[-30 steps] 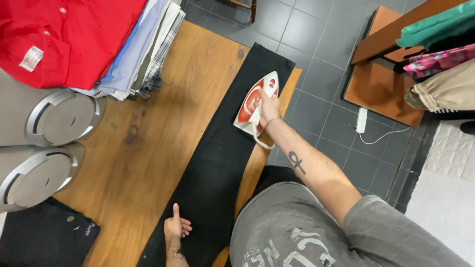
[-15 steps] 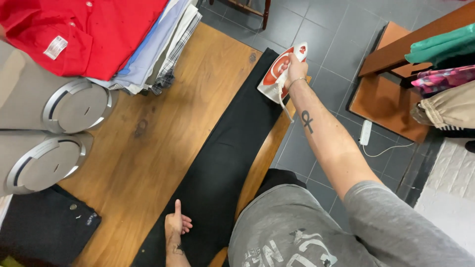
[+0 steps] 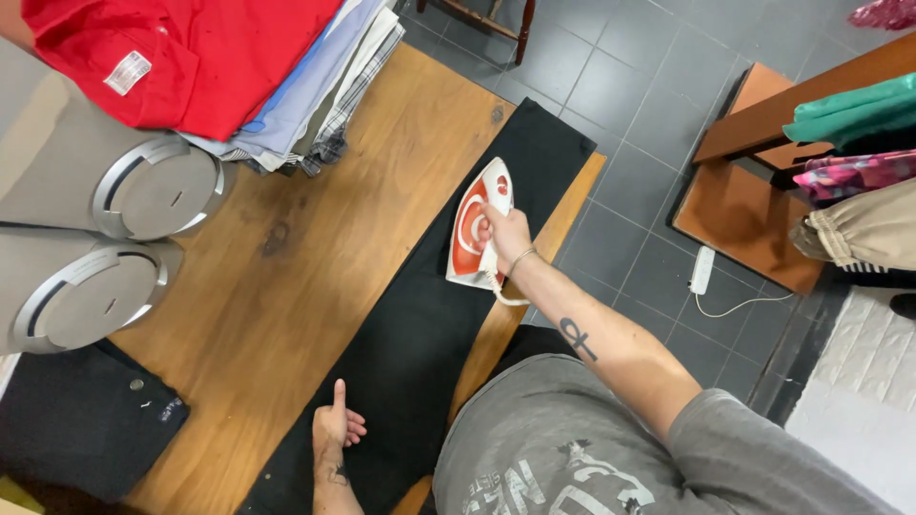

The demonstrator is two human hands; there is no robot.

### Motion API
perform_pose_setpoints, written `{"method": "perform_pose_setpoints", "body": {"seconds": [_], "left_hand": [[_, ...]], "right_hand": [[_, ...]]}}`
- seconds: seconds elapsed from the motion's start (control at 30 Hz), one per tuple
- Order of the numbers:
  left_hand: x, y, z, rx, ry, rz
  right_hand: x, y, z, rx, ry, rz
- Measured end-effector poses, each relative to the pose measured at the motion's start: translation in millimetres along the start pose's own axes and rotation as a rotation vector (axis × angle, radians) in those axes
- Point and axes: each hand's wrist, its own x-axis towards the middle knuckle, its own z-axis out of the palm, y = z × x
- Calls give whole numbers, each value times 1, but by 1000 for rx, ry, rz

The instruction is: Ironing a pair of black pants on a wooden table and then placing them on a hanger.

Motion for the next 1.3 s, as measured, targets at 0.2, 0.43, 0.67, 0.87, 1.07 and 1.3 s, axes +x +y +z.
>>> {"method": "perform_pose_setpoints", "body": {"seconds": [0.2, 0.43, 0.67, 0.87, 1.07, 1.3], "left_hand": [[-7, 6, 0, -13, 8, -22], [10, -1, 1, -45, -10, -24], [15, -9, 1, -1, 2, 7], [25, -19, 4, 53, 14, 58], [10, -18, 2, 61, 36, 59], [0, -12, -2, 45, 49, 73]], "right_hand": [[-4, 9, 15, -89, 84, -19], [60, -27, -3, -7, 109, -69], [117, -66, -18, 31, 210, -190], [204, -82, -50, 52, 249, -321], [189, -94, -49, -6, 292, -397], [18, -74, -38, -465, -263, -308]]}}
